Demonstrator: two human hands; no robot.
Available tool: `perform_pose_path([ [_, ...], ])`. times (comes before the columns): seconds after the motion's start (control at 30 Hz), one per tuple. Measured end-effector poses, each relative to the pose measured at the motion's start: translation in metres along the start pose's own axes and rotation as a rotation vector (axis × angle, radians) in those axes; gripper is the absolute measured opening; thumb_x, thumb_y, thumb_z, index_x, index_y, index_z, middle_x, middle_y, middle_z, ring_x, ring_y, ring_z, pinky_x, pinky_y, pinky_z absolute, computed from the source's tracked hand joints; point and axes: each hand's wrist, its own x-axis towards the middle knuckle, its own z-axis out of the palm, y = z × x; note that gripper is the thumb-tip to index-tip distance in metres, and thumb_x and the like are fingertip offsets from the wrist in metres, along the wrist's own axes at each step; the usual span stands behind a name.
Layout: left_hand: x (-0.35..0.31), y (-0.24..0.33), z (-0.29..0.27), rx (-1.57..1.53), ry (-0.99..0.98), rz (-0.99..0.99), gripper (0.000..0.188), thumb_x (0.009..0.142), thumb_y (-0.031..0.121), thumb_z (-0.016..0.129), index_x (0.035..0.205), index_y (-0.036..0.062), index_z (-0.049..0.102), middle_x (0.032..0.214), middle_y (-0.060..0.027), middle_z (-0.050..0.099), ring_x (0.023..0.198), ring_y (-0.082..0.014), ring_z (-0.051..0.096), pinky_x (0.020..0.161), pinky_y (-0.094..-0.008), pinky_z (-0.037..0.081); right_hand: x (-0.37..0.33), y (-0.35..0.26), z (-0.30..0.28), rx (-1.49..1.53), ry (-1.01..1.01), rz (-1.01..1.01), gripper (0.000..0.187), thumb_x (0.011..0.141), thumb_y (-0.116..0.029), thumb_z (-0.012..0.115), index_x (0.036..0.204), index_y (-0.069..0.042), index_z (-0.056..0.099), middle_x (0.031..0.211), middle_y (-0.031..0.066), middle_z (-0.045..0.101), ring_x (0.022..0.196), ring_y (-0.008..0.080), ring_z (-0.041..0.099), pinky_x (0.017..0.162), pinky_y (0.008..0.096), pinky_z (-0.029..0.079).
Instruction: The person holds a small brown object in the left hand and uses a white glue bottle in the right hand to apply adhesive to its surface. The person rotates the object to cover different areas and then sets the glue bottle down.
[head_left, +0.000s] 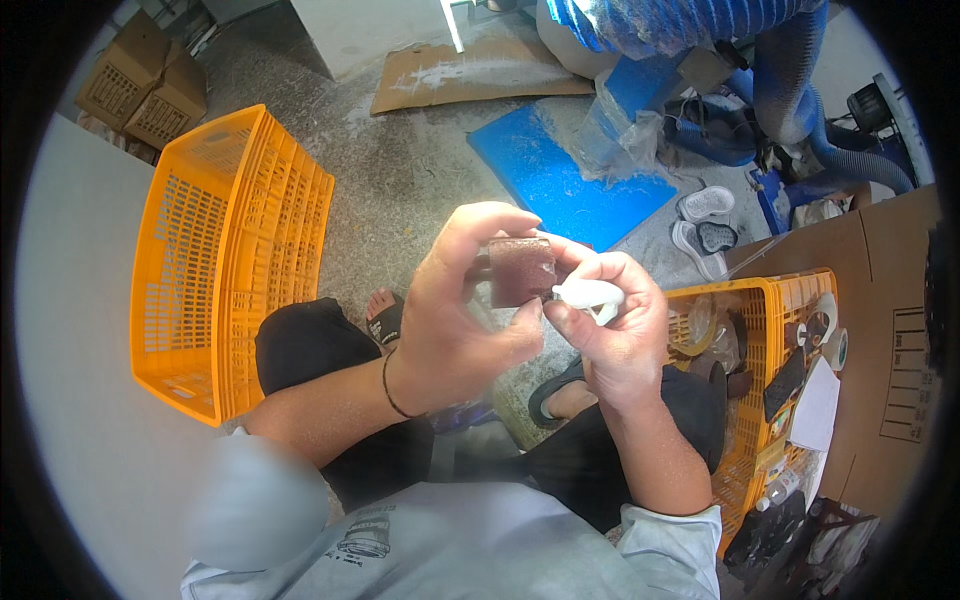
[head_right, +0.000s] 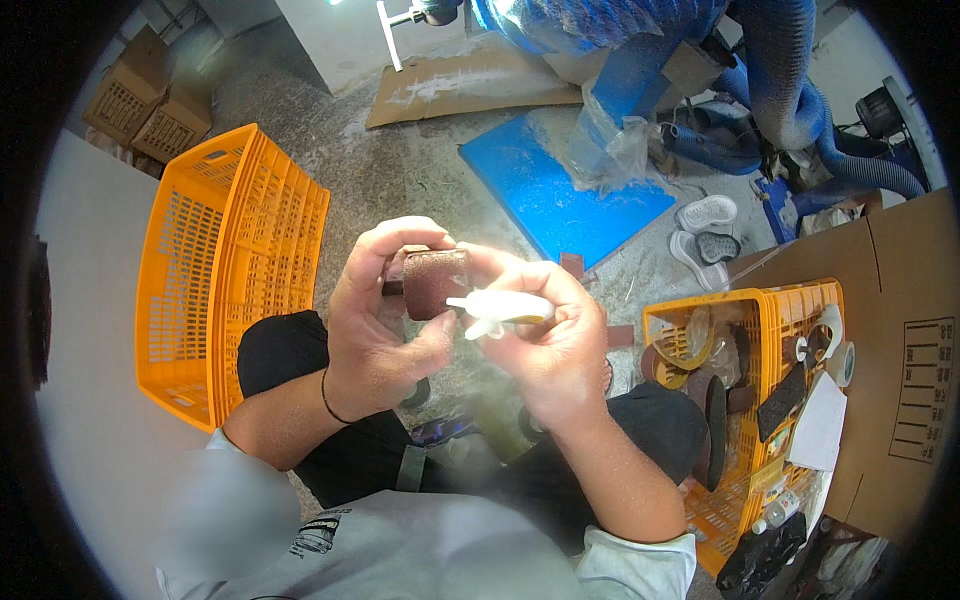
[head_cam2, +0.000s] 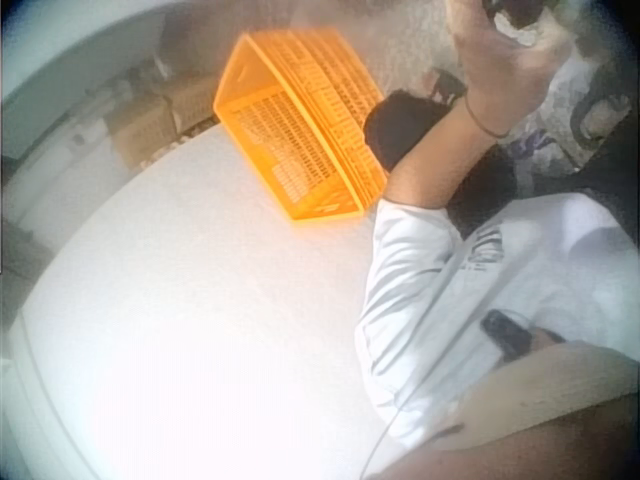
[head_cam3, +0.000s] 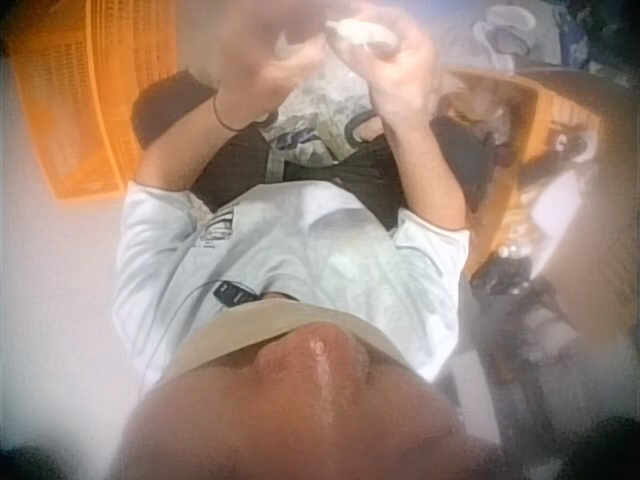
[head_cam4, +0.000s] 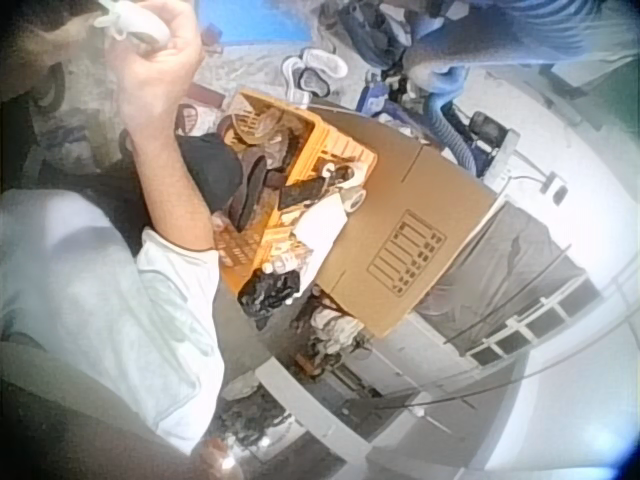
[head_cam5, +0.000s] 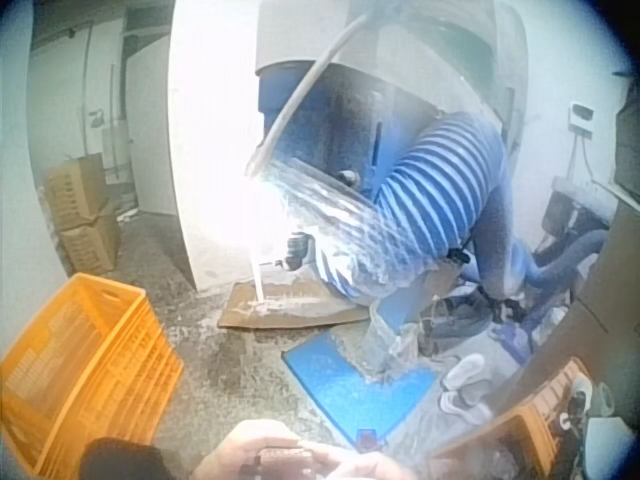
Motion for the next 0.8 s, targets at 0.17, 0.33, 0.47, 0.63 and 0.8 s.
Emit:
perform_pose_path([
  [0.17,0.0002,0.0001,0.0007,-0.025,0.003,-0.002,0.067,0.076,-0.015,0.065,0.138,0.0023,0.046,0.124,-0.0072,0.055,0.103,-0.0108,0.060,0.089,-0.0252,0.052,-0.0003,-0.0011,0.0007,-0.013,0.004,-0.006,0.026,0.083,-0.007,0.080,0.101,0.001,0.063,0.135,0.0263,0.063,0.116,0.0218,0.065,0.097,0.0353,0.054],
  [0.33,0.0002,0.0008,0.0013,-0.018,0.008,0.014,0.066,0.076,-0.013,0.067,0.137,0.0016,0.046,0.125,-0.0077,0.054,0.107,-0.0111,0.060,0.092,-0.0263,0.051,-0.0002,-0.0025,0.0016,-0.009,0.000,-0.017,0.026,0.082,-0.006,0.081,0.100,0.000,0.063,0.135,0.0259,0.063,0.116,0.0222,0.065,0.097,0.0354,0.054],
  [0.47,0.0011,0.0005,0.0014,-0.016,-0.003,0.034,0.066,0.076,-0.013,0.067,0.137,0.0011,0.045,0.126,-0.0082,0.054,0.108,-0.0113,0.060,0.093,-0.0266,0.051,-0.0007,-0.0031,0.0020,-0.020,0.009,-0.030,0.026,0.082,-0.006,0.081,0.100,0.000,0.063,0.135,0.0259,0.063,0.116,0.0223,0.065,0.097,0.0353,0.054],
  [0.63,0.0021,-0.0002,0.0029,-0.020,0.007,0.059,0.063,0.076,-0.013,0.068,0.134,0.0018,0.048,0.124,-0.0096,0.055,0.109,-0.0161,0.066,0.091,-0.0294,0.055,-0.0010,-0.0040,0.0011,-0.028,0.017,-0.040,0.026,0.082,-0.007,0.082,0.099,0.000,0.063,0.134,0.0256,0.064,0.116,0.0221,0.065,0.097,0.0346,0.053],
  [0.8,0.0024,0.0034,0.0034,-0.019,0.010,0.060,0.063,0.075,-0.013,0.068,0.133,0.0024,0.049,0.124,-0.0111,0.055,0.108,-0.0189,0.069,0.091,-0.0310,0.057,0.0017,-0.0094,-0.0016,-0.044,-0.030,-0.023,0.026,0.080,-0.001,0.081,0.100,-0.001,0.064,0.144,0.0279,0.055,0.120,0.0276,0.065,0.098,0.0380,0.055],
])
